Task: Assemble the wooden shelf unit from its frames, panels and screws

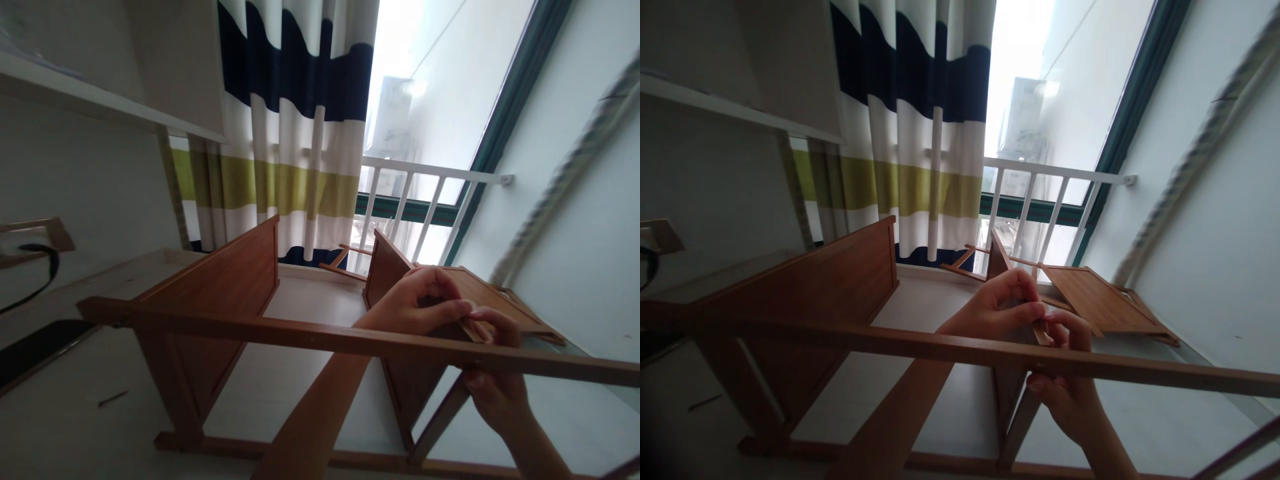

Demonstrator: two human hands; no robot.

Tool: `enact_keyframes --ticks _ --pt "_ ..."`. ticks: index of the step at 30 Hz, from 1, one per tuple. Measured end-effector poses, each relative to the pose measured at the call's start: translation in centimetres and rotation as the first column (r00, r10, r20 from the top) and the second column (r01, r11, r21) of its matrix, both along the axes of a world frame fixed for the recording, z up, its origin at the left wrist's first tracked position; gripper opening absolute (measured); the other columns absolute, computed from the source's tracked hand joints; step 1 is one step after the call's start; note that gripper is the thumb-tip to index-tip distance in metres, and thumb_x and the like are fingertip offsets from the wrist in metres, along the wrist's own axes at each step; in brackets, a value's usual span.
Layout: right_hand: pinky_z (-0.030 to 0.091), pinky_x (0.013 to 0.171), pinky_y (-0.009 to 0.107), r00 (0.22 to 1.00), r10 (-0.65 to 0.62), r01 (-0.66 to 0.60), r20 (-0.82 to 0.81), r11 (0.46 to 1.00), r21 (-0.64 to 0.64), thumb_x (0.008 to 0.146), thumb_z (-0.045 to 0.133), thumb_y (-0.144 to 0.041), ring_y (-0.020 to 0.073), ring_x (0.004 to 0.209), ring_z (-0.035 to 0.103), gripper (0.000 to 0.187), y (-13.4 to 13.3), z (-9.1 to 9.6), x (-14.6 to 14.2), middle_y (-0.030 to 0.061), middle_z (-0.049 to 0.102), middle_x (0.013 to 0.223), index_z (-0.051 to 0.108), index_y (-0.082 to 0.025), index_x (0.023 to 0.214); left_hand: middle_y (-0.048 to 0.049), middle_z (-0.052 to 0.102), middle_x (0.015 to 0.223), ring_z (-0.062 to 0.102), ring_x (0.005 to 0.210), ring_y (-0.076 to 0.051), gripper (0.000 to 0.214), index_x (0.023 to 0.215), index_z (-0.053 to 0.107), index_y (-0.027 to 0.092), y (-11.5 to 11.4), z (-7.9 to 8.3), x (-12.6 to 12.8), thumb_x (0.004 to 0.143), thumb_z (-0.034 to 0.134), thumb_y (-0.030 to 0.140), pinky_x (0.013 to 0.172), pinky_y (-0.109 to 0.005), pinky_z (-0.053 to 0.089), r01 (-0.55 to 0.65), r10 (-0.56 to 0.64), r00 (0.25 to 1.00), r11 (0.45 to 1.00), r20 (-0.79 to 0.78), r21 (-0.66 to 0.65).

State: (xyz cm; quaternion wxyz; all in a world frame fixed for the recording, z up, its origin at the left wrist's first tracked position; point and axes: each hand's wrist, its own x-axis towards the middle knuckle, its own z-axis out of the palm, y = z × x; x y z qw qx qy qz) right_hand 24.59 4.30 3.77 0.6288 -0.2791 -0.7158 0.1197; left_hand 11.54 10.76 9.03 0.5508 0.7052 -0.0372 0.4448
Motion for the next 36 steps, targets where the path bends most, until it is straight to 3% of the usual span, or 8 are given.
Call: enact_keyframes --ticks 6,13,19,27,36 --pt "0.047 0.073 0.027 1.000 0.017 -0.017 -0.013 1.000 0.001 0.079 0.060 -0.040 0.0191 0.103 0.048 0.046 -0.19 0.15 -0.27 0.0052 0.045 0.114 0.038 -0.029 0.118 0.0001 0.051 0.071 0.051 0.066 -0.007 0.020 0.073 0.050 0.012 0.12 0.15 0.00 0.074 0.062 0.027 0.062 -0.020 0.041 -0.016 0.016 1.000 1.000 0.002 0.020" --pt "0.045 0.053 0.023 0.998 0.063 -0.063 -0.001 0.998 -0.021 0.080 0.057 -0.041 0.0153 0.078 0.053 0.045 -0.22 0.54 -0.57 0.0040 0.046 0.109 0.035 -0.032 0.118 -0.0011 0.056 0.068 0.053 0.065 -0.008 0.012 0.071 0.053 0.013 0.19 0.19 0.07 0.075 0.061 0.020 0.061 -0.021 0.042 -0.039 0.038 0.999 0.997 0.016 0.060" --pt "0.044 0.058 0.023 0.996 0.078 -0.079 -0.029 0.996 -0.034 0.079 0.060 -0.040 0.0156 0.083 0.051 0.046 -0.12 0.38 -0.47 0.0035 0.046 0.109 0.036 -0.032 0.117 -0.0010 0.058 0.066 0.055 0.061 -0.008 0.012 0.069 0.053 0.012 0.10 0.29 0.06 0.074 0.062 0.019 0.059 -0.020 0.043 -0.018 0.018 1.000 0.999 0.004 0.035" --pt "0.043 0.056 0.022 0.996 0.075 -0.075 -0.044 0.997 -0.011 0.078 0.060 -0.043 0.0146 0.081 0.051 0.046 0.00 0.42 -0.62 0.0031 0.044 0.112 0.038 -0.033 0.117 -0.0016 0.062 0.073 0.057 0.072 -0.009 0.010 0.079 0.062 0.011 0.29 0.61 -0.71 0.079 0.052 0.014 0.089 -0.026 0.035 -0.062 0.068 0.997 0.989 -0.042 0.132" --pt "0.040 0.048 0.020 0.995 0.073 -0.076 -0.071 0.996 -0.041 0.076 0.061 -0.045 0.0121 0.071 0.050 0.049 -0.03 0.37 -0.74 0.0026 0.045 0.110 0.036 -0.035 0.116 -0.0051 0.064 0.077 0.061 0.075 -0.014 0.010 0.082 0.058 0.011 0.26 0.56 -0.32 0.078 0.056 0.019 0.075 -0.027 0.044 0.022 -0.017 0.997 0.998 -0.079 0.058"
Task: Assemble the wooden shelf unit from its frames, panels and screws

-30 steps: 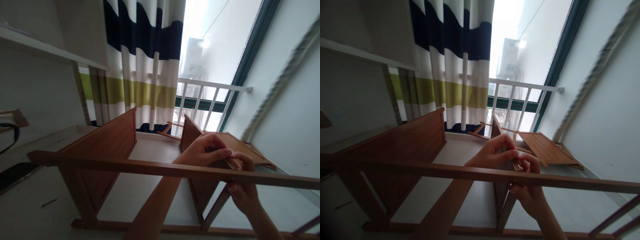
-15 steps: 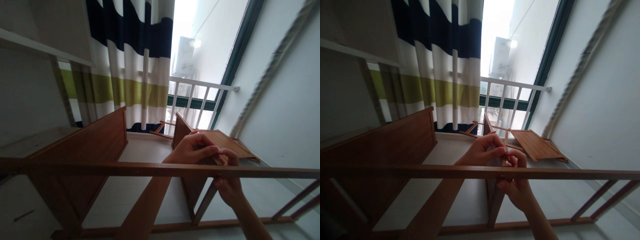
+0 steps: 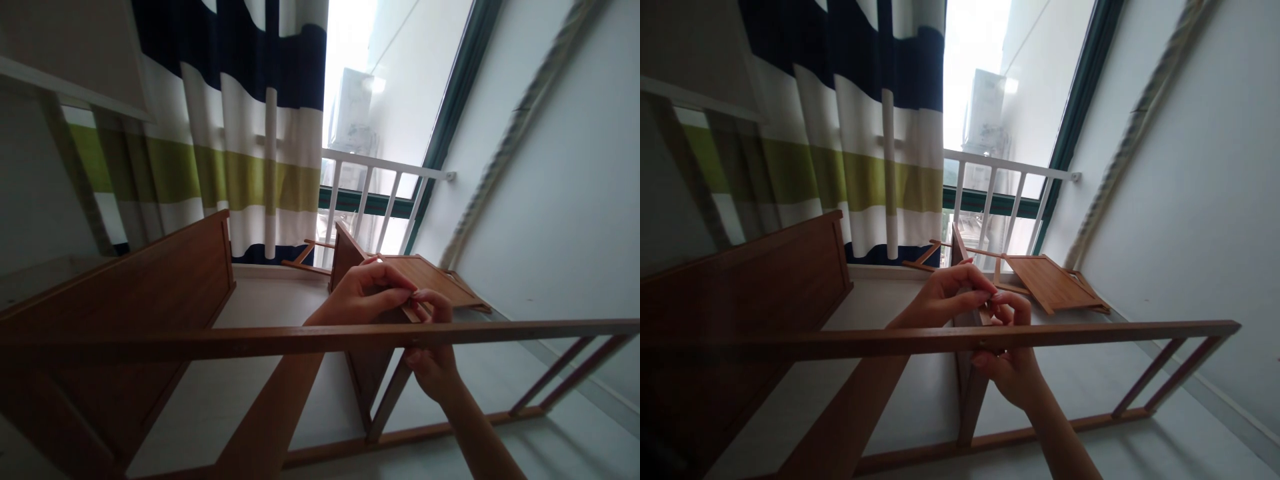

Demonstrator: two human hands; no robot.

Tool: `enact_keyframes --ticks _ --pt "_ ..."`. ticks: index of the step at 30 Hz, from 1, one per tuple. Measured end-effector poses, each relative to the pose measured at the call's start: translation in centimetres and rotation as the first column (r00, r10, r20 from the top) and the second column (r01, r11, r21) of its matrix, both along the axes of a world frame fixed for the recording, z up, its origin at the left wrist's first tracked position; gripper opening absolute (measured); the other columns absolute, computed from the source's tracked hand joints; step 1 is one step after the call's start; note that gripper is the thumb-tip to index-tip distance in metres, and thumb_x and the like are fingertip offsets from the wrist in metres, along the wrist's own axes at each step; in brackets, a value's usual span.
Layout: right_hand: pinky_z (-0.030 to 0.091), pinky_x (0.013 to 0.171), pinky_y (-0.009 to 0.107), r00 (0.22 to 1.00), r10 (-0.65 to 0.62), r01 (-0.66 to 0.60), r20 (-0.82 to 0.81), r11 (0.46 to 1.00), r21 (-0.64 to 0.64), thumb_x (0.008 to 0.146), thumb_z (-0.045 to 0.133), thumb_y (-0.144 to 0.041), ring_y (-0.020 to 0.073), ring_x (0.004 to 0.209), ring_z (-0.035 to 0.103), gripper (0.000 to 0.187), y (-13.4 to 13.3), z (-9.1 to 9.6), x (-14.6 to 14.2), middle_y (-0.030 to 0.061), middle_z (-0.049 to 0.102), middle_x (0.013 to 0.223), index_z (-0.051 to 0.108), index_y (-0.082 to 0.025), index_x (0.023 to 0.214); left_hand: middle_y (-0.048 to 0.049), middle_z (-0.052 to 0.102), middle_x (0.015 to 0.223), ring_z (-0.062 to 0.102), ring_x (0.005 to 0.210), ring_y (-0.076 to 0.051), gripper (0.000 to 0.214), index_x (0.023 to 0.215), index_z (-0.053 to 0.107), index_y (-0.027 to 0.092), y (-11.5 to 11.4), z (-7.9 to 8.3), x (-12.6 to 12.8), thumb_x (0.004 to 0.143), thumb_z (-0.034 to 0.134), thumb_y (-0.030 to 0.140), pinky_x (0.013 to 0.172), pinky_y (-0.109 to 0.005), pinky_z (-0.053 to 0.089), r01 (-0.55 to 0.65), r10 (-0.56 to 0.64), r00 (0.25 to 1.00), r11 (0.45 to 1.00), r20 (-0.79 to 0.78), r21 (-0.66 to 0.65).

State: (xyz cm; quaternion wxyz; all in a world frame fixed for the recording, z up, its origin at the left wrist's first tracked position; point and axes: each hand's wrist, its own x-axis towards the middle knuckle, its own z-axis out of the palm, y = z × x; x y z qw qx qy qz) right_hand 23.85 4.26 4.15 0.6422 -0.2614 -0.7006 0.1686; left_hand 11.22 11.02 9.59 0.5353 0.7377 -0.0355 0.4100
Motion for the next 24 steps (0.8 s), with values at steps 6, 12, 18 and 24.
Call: enact_keyframes --ticks 6,12,18,24 --pt "0.046 0.056 0.023 0.999 -0.020 0.020 -0.032 1.000 -0.004 0.073 0.065 -0.043 0.0123 0.073 0.051 0.053 0.02 -0.29 0.06 0.0023 0.043 0.108 0.038 -0.034 0.118 -0.0011 0.060 0.075 0.061 0.072 -0.012 0.014 0.084 0.052 0.013 0.14 -0.28 0.18 0.075 0.061 0.018 0.069 -0.024 0.046 0.047 -0.045 0.999 0.994 0.018 -0.097" --pt "0.049 0.067 0.029 1.000 -0.012 0.012 -0.003 1.000 0.014 0.074 0.063 -0.047 0.0179 0.086 0.055 0.059 0.16 -0.10 0.01 0.0036 0.052 0.105 0.034 -0.033 0.123 0.0011 0.057 0.073 0.061 0.072 -0.011 0.019 0.084 0.042 0.015 -0.16 -0.30 0.31 0.076 0.059 0.012 0.066 -0.021 0.047 0.144 -0.136 0.989 0.973 0.057 -0.181" --pt "0.047 0.083 0.031 1.000 0.006 -0.008 0.030 0.999 0.047 0.076 0.061 -0.046 0.0202 0.110 0.046 0.059 0.27 0.32 -0.02 0.0040 0.049 0.118 0.034 -0.032 0.127 0.0012 0.057 0.070 0.062 0.072 -0.012 0.018 0.079 0.040 0.015 -0.45 0.15 0.16 0.077 0.057 0.010 0.065 -0.022 0.048 0.202 -0.193 0.979 0.962 0.065 -0.186" --pt "0.042 0.092 0.032 0.999 0.039 -0.041 0.037 0.998 0.049 0.078 0.060 -0.044 0.0205 0.122 0.033 0.057 0.25 0.44 -0.01 0.0032 0.046 0.122 0.036 -0.031 0.127 -0.0004 0.059 0.073 0.061 0.071 -0.012 0.019 0.078 0.040 0.015 -0.23 0.09 0.15 0.076 0.059 0.012 0.066 -0.023 0.048 0.163 -0.162 0.987 0.972 0.020 -0.166"
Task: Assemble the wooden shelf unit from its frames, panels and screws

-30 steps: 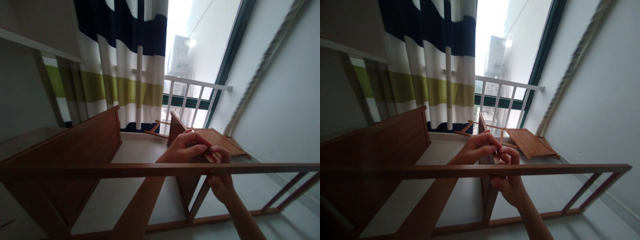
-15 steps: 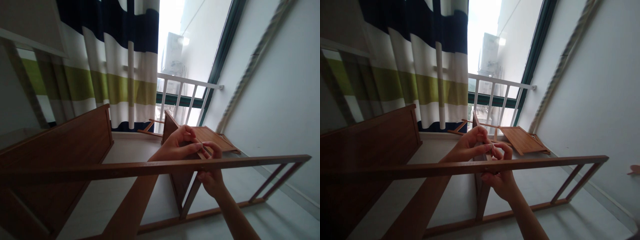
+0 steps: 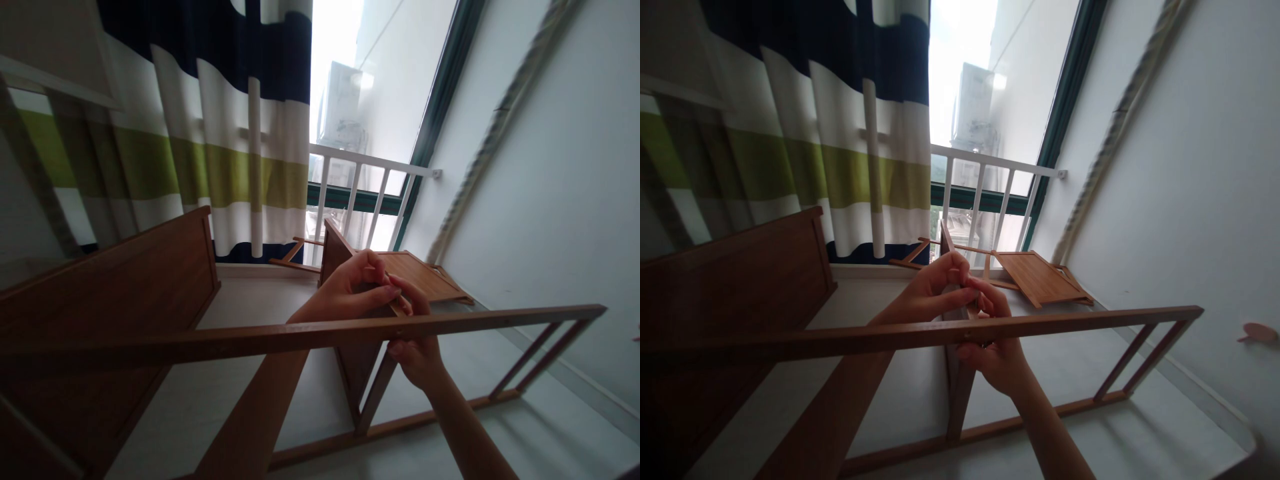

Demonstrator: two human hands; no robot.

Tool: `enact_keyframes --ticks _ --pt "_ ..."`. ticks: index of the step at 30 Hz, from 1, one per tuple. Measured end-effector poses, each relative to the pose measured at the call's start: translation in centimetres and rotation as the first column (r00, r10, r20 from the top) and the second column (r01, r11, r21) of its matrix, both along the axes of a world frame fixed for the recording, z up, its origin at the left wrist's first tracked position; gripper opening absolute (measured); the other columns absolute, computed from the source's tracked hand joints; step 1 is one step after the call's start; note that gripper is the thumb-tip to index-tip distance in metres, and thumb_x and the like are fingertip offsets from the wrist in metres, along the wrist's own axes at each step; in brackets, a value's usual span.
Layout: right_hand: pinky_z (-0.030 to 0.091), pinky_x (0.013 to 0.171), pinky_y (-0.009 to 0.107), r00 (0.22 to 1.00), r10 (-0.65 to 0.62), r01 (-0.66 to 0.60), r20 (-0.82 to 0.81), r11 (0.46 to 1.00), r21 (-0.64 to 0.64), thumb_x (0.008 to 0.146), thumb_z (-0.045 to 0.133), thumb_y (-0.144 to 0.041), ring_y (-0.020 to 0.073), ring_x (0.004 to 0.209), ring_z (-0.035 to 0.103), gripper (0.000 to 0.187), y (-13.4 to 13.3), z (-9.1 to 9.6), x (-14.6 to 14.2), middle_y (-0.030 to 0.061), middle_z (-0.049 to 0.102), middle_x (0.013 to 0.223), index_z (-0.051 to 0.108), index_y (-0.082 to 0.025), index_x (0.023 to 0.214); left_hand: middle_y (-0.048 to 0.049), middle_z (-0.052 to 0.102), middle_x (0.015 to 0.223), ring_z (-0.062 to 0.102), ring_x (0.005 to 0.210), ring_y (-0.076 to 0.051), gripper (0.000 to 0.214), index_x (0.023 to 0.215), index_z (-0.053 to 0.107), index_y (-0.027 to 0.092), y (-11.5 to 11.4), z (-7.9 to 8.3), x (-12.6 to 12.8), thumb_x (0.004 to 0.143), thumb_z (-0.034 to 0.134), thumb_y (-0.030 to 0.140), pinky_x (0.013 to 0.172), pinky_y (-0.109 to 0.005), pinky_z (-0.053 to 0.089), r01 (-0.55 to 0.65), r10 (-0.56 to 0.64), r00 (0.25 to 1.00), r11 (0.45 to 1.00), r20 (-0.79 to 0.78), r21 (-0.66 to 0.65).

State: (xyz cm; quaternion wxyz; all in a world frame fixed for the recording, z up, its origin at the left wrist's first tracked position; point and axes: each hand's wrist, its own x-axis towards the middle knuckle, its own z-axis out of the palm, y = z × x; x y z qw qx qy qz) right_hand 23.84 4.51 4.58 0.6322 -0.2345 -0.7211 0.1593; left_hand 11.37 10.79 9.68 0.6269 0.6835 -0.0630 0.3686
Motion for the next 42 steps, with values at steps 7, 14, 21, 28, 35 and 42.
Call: enact_keyframes --ticks 7,14,21,28,35,42 --pt "0.041 0.092 0.037 1.000 0.003 -0.004 -0.020 0.999 -0.045 0.076 0.062 -0.045 0.0224 0.123 0.032 0.058 0.1 -0.2 0.1 0.0034 0.046 0.121 0.037 -0.032 0.126 -0.0021 0.062 0.077 0.062 0.074 -0.012 0.013 0.082 0.041 0.014 0.3 -0.3 0.0 0.080 0.054 0.011 0.067 -0.022 0.048 0.072 -0.076 0.996 0.995 0.053 0.071" --pt "0.048 0.081 0.036 0.999 -0.019 0.017 -0.045 0.998 -0.053 0.073 0.064 -0.047 0.0238 0.112 0.044 0.058 0.0 -0.2 0.0 0.0050 0.049 0.117 0.039 -0.033 0.124 0.0012 0.057 0.073 0.061 0.070 -0.011 0.017 0.078 0.041 0.015 0.3 -0.5 0.3 0.077 0.058 0.014 0.064 -0.020 0.048 0.028 -0.030 0.997 0.999 0.066 0.023" --pt "0.049 0.074 0.033 0.998 0.005 -0.010 -0.057 0.997 -0.078 0.073 0.064 -0.045 0.0182 0.085 0.057 0.058 0.0 -0.2 -0.2 0.0029 0.051 0.113 0.037 -0.035 0.123 0.0009 0.061 0.068 0.063 0.067 -0.012 0.022 0.078 0.039 0.016 -0.5 0.0 0.3 0.074 0.061 0.015 0.062 -0.022 0.048 -0.021 0.022 1.000 0.998 0.017 -0.063" --pt "0.046 0.083 0.034 0.998 0.001 -0.004 -0.070 0.999 -0.046 0.074 0.063 -0.046 0.0194 0.099 0.052 0.059 0.0 -0.1 -0.3 0.0032 0.049 0.118 0.035 -0.033 0.124 0.0015 0.062 0.065 0.061 0.060 -0.009 0.019 0.074 0.042 0.014 -1.3 0.6 0.3 0.074 0.061 0.010 0.056 -0.017 0.047 -0.085 0.084 0.996 0.990 -0.008 -0.110" --pt "0.050 0.074 0.034 0.997 -0.010 0.002 -0.082 0.995 -0.095 0.072 0.065 -0.046 0.0172 0.081 0.058 0.066 0.0 -0.5 -0.1 0.0034 0.049 0.117 0.030 -0.036 0.127 0.0026 0.061 0.063 0.061 0.058 -0.010 0.019 0.073 0.043 0.015 -1.7 0.8 0.4 0.071 0.061 0.012 0.055 -0.018 0.047 -0.110 0.107 0.994 0.983 -0.027 -0.147" --pt "0.049 0.076 0.035 0.995 -0.050 0.041 -0.080 0.993 -0.113 0.070 0.066 -0.048 0.0208 0.094 0.055 0.068 0.0 -0.7 0.0 0.0031 0.051 0.113 0.031 -0.035 0.127 0.0026 0.057 0.062 0.060 0.058 -0.010 0.015 0.070 0.045 0.014 -1.7 0.8 0.7 0.068 0.059 0.010 0.054 -0.018 0.047 -0.147 0.145 0.989 0.983 -0.025 -0.109"
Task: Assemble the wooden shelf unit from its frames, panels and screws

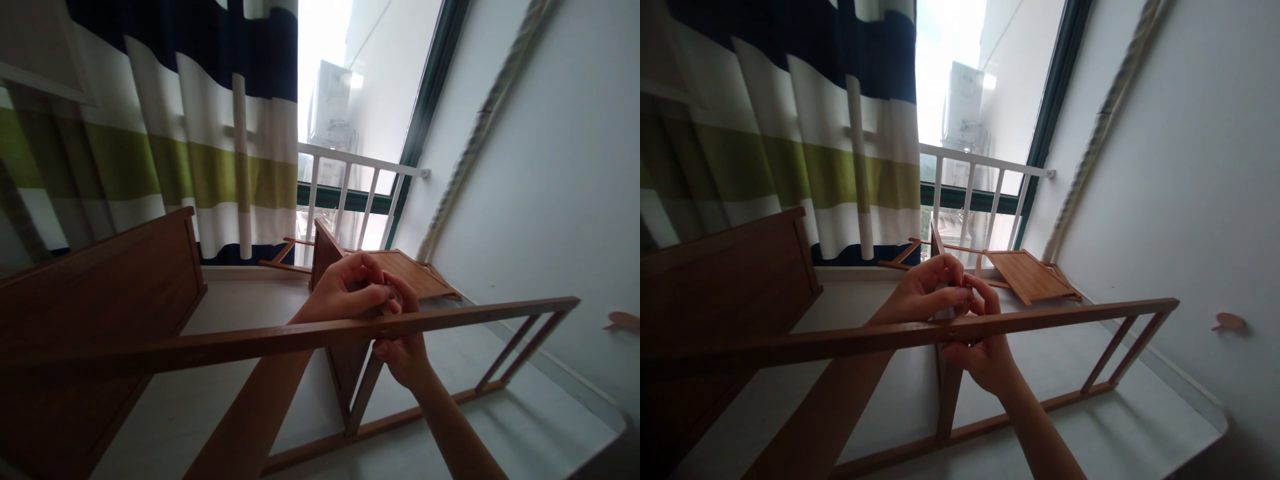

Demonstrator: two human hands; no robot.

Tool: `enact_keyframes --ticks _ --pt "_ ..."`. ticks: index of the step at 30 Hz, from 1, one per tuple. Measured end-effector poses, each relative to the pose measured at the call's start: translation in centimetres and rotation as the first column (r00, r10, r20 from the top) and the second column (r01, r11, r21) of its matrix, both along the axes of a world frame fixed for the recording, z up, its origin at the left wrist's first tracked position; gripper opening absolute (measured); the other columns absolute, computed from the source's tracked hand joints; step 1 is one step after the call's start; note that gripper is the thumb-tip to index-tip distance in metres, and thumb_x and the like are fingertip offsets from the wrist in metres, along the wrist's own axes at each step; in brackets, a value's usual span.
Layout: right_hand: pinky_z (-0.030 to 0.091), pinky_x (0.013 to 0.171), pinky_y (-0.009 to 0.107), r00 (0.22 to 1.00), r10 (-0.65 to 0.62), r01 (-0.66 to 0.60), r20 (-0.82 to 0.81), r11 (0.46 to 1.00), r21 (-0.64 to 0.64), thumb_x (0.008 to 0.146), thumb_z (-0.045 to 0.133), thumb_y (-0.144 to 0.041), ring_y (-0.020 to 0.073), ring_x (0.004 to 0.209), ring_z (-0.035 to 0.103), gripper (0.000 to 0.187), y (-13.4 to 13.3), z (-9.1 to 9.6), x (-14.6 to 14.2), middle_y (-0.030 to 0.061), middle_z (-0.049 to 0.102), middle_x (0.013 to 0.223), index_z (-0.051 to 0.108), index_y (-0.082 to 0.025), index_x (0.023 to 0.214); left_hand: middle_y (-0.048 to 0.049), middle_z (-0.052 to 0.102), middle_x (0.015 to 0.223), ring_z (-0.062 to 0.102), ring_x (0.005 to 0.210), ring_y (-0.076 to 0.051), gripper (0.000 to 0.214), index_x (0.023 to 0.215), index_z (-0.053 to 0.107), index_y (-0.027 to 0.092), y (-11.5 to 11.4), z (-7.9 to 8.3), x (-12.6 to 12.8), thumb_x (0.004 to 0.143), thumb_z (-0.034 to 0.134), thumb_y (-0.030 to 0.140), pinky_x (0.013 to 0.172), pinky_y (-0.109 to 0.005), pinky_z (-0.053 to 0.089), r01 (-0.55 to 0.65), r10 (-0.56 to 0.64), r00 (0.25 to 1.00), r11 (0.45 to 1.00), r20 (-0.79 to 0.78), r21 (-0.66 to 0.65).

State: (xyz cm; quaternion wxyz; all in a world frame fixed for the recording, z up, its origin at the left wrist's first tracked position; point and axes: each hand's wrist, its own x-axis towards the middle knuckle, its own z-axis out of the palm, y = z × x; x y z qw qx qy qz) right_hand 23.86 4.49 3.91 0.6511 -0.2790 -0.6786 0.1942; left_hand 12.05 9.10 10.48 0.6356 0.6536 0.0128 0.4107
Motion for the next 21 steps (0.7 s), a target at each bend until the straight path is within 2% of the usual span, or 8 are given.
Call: enact_keyframes --ticks 6,11,14,18,21 --pt "0.049 0.077 0.034 0.998 0.039 -0.040 -0.043 0.999 -0.013 0.070 0.067 -0.046 0.0202 0.097 0.054 0.070 0.08 -0.19 -0.05 0.0031 0.052 0.110 0.029 -0.035 0.128 0.0018 0.059 0.065 0.061 0.058 -0.010 0.009 0.075 0.053 0.012 0.23 -0.03 0.24 0.068 0.058 0.011 0.053 -0.019 0.048 0.008 -0.008 1.000 1.000 0.015 -0.013" --pt "0.050 0.070 0.031 0.997 0.030 -0.030 -0.068 1.000 0.000 0.065 0.069 -0.051 0.0205 0.095 0.054 0.076 0.19 -0.40 -0.10 0.0035 0.050 0.114 0.027 -0.037 0.127 -0.0040 0.065 0.073 0.063 0.064 -0.012 0.013 0.085 0.062 0.010 0.23 -0.02 -0.18 0.073 0.059 0.015 0.060 -0.021 0.051 -0.023 0.026 0.999 0.997 -0.040 0.076" --pt "0.050 0.067 0.031 0.997 0.018 -0.017 -0.068 1.000 0.019 0.064 0.068 -0.055 0.0206 0.092 0.055 0.075 0.23 -0.30 -0.22 0.0037 0.050 0.113 0.027 -0.038 0.125 -0.0042 0.066 0.070 0.063 0.065 -0.012 0.012 0.084 0.065 0.010 0.22 0.04 -0.28 0.075 0.059 0.015 0.064 -0.022 0.051 -0.036 0.043 0.998 0.989 -0.042 0.142" --pt "0.050 0.069 0.034 0.993 -0.055 0.057 -0.107 0.998 0.016 0.060 0.069 -0.058 0.0213 0.088 0.055 0.076 0.15 -0.10 -0.49 0.0030 0.051 0.105 0.028 -0.038 0.120 -0.0022 0.065 0.068 0.062 0.064 -0.011 0.008 0.081 0.064 0.011 0.20 0.19 -0.24 0.074 0.060 0.012 0.061 -0.020 0.051 -0.066 0.074 0.996 0.985 -0.042 0.162" --pt "0.051 0.067 0.032 0.987 -0.050 0.057 -0.151 0.997 0.043 0.057 0.072 -0.057 0.0205 0.087 0.056 0.079 0.14 0.01 -0.65 0.0024 0.050 0.105 0.029 -0.037 0.119 -0.0011 0.065 0.068 0.062 0.064 -0.010 0.005 0.078 0.060 0.011 0.25 0.29 -0.31 0.073 0.061 0.013 0.060 -0.018 0.050 -0.058 0.065 0.996 0.990 -0.056 0.128"
